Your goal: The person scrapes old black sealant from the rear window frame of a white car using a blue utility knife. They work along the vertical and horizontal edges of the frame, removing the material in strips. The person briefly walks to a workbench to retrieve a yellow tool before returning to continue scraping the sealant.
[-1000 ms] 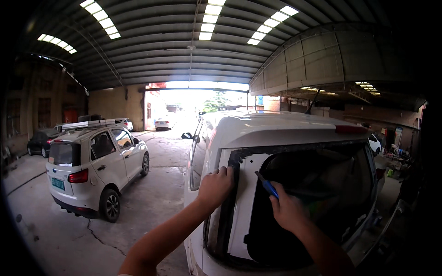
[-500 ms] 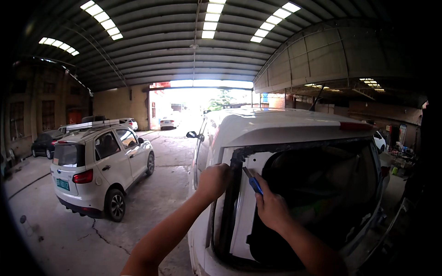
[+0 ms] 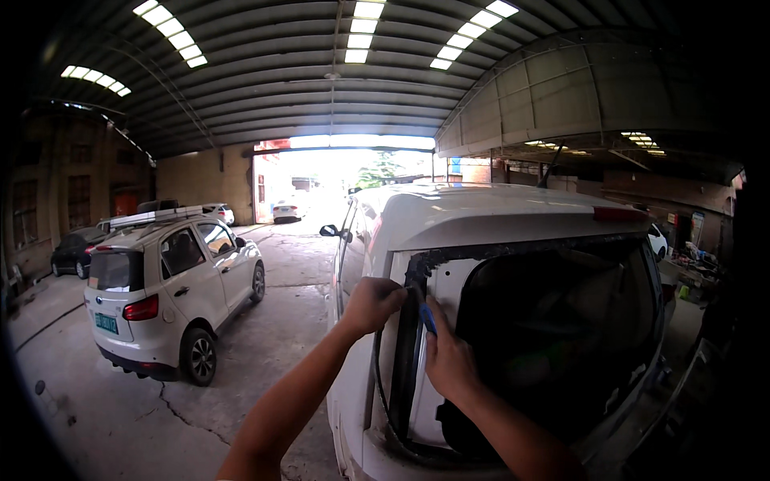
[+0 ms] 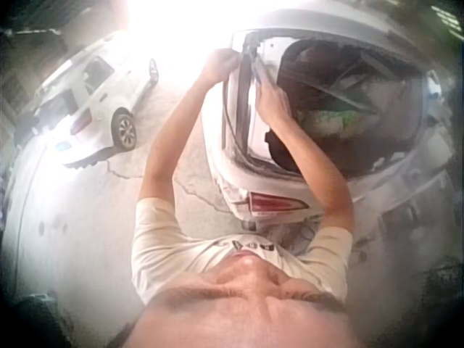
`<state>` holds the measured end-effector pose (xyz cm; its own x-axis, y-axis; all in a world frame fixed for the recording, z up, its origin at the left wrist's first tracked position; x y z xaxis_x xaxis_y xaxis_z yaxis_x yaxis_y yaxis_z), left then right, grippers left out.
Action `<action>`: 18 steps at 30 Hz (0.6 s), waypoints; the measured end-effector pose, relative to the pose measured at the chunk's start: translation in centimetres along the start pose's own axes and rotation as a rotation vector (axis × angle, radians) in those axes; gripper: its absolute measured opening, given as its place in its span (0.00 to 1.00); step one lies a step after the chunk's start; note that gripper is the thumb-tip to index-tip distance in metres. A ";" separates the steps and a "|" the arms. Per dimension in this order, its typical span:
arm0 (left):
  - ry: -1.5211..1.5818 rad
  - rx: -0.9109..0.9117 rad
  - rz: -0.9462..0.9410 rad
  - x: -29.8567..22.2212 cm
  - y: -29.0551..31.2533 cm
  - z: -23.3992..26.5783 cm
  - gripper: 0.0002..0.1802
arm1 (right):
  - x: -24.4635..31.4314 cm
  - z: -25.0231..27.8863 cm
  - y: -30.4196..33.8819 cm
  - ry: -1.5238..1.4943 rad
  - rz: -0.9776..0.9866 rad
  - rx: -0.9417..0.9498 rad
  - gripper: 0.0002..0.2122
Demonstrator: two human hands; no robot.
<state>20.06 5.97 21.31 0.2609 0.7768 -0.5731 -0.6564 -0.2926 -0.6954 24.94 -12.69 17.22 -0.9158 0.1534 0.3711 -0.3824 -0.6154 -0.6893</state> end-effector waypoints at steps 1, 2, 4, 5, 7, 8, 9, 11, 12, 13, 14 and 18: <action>0.026 0.022 0.023 0.2 -0.1 0.2 0.15 | 0.0 0.0 0.1 -0.016 0.000 -0.019 0.29; 0.047 0.051 0.056 0.3 -0.2 0.5 0.15 | 0.2 0.3 0.2 -0.028 -0.014 -0.018 0.29; 0.153 0.110 0.224 0.0 -0.5 0.6 0.15 | 0.3 1.3 0.8 -0.050 -0.049 -0.016 0.29; 0.237 0.140 0.360 -0.7 -0.6 0.6 0.15 | -0.1 1.4 1.0 -0.026 -0.034 -0.037 0.29; 0.375 0.176 0.538 -1.1 -0.6 0.4 0.14 | -1.0 1.5 1.6 0.016 0.003 -0.082 0.30; 0.430 0.181 0.580 -0.9 -0.6 0.3 0.14 | -1.0 1.8 1.9 0.004 -0.008 -0.079 0.29; 0.485 0.187 0.622 -0.8 -0.7 0.2 0.14 | -0.9 2.4 2.3 -0.007 -0.020 -0.077 0.29; 0.534 0.232 0.670 -0.2 -0.9 0.4 0.15 | -0.6 3.6 3.3 -0.034 -0.038 -0.068 0.29; 0.558 0.254 0.694 -0.1 -0.9 0.5 0.15 | -0.5 4.4 3.9 -0.049 -0.046 -0.059 0.29; 0.524 0.227 0.682 -0.1 -0.9 0.2 0.15 | -0.7 5.2 4.6 -0.061 -0.061 -0.050 0.29; 0.490 0.198 0.670 -0.3 -0.8 -0.1 0.15 | -1.2 5.9 5.5 -0.083 -0.087 -0.054 0.29; -0.067 0.113 0.391 1.0 -0.8 0.4 0.15 | -2.4 9.3 9.8 -0.160 -0.225 -0.046 0.28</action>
<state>20.57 7.27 21.47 -0.0677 0.6553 -0.7523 -0.7712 -0.5128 -0.3773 24.49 -26.30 15.42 -0.7775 0.1561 0.6092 -0.5826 -0.5433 -0.6044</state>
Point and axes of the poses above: each hand's wrist, its own y-axis away from the middle knuckle, its own z-axis out of the back of the hand, x = y × z, the point moved 1 cm from there along -y, towards the middle knuckle, and after that the axes turned 9 degrees about z, right-handed, at the moved point
